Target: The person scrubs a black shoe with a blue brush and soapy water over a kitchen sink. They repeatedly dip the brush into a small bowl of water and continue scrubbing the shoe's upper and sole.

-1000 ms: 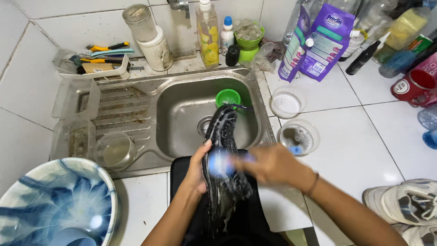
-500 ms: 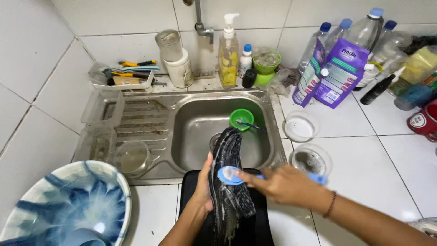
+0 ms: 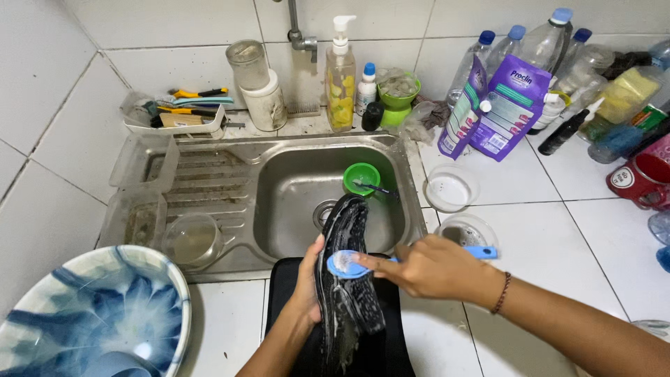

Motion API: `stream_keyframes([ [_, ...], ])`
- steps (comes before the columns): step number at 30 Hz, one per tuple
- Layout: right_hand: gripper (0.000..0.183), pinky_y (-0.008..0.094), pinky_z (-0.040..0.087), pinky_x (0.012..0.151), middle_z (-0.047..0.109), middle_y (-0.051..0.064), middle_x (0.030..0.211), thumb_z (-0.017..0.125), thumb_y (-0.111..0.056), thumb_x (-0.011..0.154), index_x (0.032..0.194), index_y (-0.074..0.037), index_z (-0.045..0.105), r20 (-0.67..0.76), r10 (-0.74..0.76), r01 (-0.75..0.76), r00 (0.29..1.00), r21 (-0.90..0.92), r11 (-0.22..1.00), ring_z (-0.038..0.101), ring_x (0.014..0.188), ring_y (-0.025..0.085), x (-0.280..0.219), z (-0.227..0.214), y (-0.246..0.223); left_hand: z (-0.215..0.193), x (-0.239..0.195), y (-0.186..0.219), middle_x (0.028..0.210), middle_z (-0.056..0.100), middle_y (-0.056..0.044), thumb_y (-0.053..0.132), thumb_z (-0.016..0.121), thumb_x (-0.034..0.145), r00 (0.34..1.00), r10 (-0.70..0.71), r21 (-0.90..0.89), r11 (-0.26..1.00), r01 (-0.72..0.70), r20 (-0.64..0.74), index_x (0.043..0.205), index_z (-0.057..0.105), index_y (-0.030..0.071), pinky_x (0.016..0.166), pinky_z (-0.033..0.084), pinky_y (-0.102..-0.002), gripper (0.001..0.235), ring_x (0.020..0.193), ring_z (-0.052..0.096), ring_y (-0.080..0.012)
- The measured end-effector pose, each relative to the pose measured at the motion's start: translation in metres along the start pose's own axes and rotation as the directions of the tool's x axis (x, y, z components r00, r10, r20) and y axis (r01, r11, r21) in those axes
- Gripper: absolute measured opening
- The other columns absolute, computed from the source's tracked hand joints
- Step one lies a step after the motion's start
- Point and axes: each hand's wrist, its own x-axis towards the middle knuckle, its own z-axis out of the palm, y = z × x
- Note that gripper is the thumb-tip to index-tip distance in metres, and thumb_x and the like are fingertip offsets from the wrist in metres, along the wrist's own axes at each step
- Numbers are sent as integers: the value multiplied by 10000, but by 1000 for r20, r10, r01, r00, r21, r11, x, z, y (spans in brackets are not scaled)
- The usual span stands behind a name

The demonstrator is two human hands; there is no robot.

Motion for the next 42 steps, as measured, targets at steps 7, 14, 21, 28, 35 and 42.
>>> stream_keyframes([
  [7,593,401,419,279,522,68,642,574,-341,967,1483,-405,291,61,126,-124,990,-34,992,537,393,252,-4,15,14,12,-13,2,915,702,-149,543,589,866,996,69,54,996,-72,48,1083,674,20,692,562,-384,573,761,669,-251],
  [14,695,253,328,211,334,-95,430,571,-185,994,1560,-313,187,-96,119,-136,988,-196,971,369,275,93,0,-8,27,12,-18,-1,921,722,-133,547,585,875,999,52,13,999,-52,4,1140,685,39,700,574,-380,581,767,683,-230],
  [21,438,237,353,201,382,-64,465,580,-177,1014,1421,-239,432,-277,-137,126,951,-57,990,418,280,81,1,-2,5,2,-14,-2,959,735,-152,524,528,924,983,162,30,986,-165,86,1146,694,21,801,556,-369,574,822,696,-247],
  [28,357,405,414,462,559,66,724,591,-182,1031,1342,-9,605,-581,247,-378,775,-113,919,525,527,252,7,-15,46,-40,13,2,937,715,-163,506,578,881,990,104,110,987,-114,90,1147,648,2,675,593,-406,574,781,692,-268],
  [35,436,341,529,505,611,41,666,533,-272,988,1408,-193,617,-553,390,-351,736,180,919,639,560,236,10,-33,19,-96,64,20,1007,695,-322,489,588,833,975,47,390,912,-130,217,1185,657,-62,773,577,-597,658,805,704,-413],
  [42,398,323,516,499,492,17,635,513,-238,1009,1381,-207,648,-629,307,-413,714,-24,910,582,526,224,10,-41,-3,16,5,41,771,666,-224,569,575,860,964,170,401,884,-241,204,1141,645,-14,399,572,-344,651,473,632,-226],
])
